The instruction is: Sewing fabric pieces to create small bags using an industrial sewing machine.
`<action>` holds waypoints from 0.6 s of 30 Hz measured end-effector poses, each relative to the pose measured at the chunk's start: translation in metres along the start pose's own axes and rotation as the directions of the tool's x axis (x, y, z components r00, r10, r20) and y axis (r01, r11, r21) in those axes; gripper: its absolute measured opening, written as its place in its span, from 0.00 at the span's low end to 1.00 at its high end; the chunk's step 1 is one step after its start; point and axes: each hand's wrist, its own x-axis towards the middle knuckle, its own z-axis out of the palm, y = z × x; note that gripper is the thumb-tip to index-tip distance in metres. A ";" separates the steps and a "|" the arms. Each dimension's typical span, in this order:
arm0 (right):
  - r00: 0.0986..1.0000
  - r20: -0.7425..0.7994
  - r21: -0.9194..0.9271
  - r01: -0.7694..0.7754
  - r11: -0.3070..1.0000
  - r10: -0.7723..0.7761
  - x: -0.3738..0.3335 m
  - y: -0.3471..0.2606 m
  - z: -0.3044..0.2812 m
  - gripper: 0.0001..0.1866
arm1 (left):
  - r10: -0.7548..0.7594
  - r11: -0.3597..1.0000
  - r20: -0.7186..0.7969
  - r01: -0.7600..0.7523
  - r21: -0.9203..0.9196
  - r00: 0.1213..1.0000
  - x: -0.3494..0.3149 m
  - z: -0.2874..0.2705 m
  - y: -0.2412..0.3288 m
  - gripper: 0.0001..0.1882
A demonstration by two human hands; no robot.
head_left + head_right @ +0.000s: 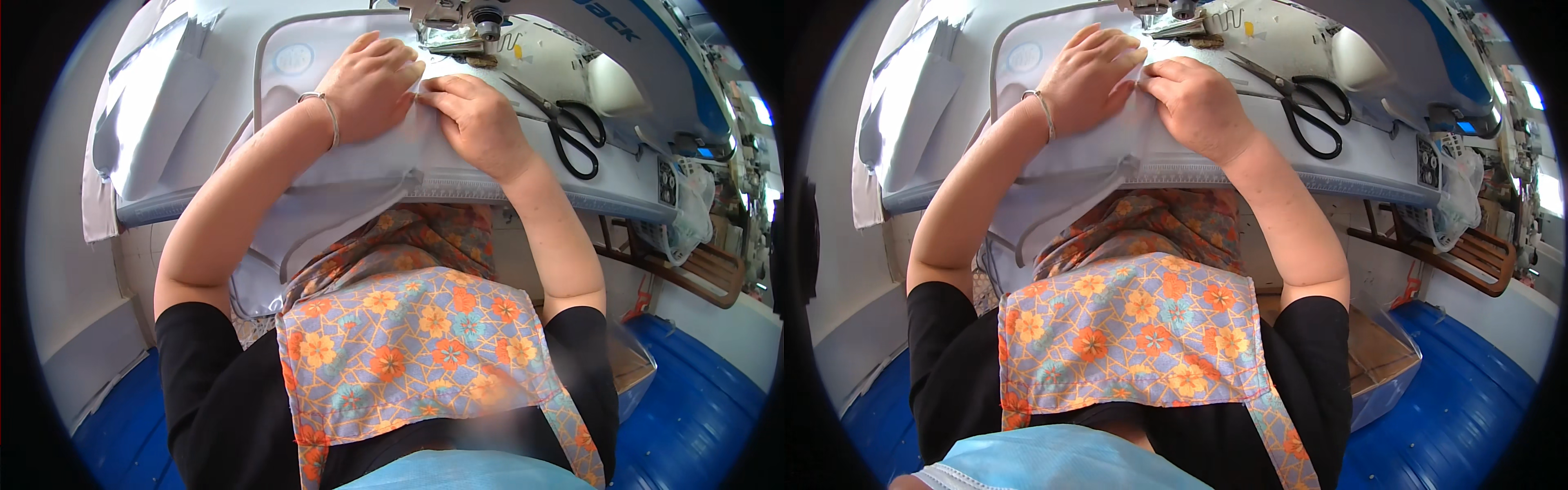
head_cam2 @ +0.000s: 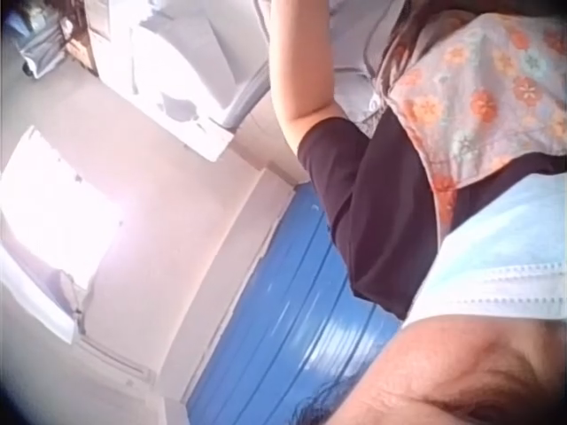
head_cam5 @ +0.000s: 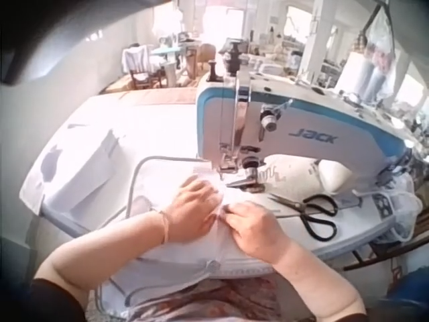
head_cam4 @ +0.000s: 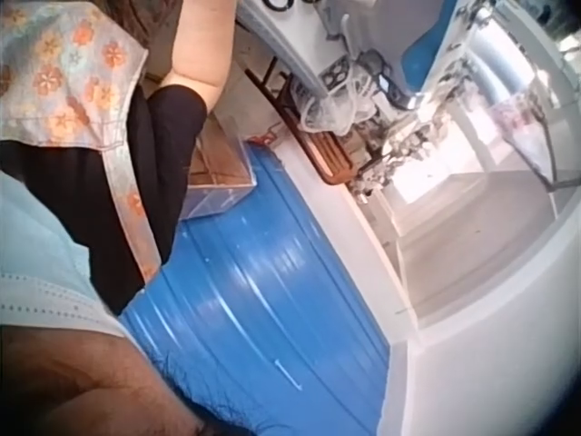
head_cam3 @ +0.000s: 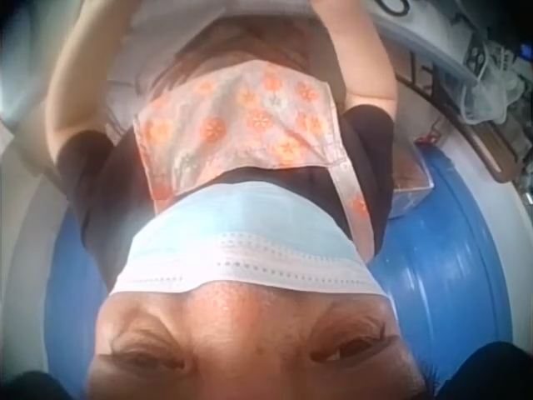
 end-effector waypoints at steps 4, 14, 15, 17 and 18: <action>0.999 -0.009 0.009 0.034 0.999 -0.034 0.001 0.000 -0.001 0.14 | -0.019 0.999 0.036 0.020 -0.031 0.999 -0.003 -0.004 0.001 0.15; 0.998 -0.023 -0.014 0.051 0.999 -0.052 0.002 -0.003 0.000 0.13 | -0.035 0.999 0.176 0.036 -0.002 0.984 -0.011 -0.022 0.013 0.16; 0.997 -0.039 -0.027 0.071 0.997 -0.072 0.002 -0.003 0.001 0.11 | -0.036 0.999 0.166 0.041 -0.026 0.985 -0.014 -0.022 0.015 0.15; 0.997 -0.040 -0.026 0.065 0.998 -0.066 0.003 -0.003 0.001 0.11 | -0.039 0.998 0.158 0.047 -0.049 0.987 -0.016 -0.023 0.015 0.14; 0.997 -0.042 -0.026 0.059 0.998 -0.060 0.003 -0.003 0.001 0.11 | -0.010 0.999 0.137 0.016 -0.039 0.990 -0.016 -0.025 0.013 0.12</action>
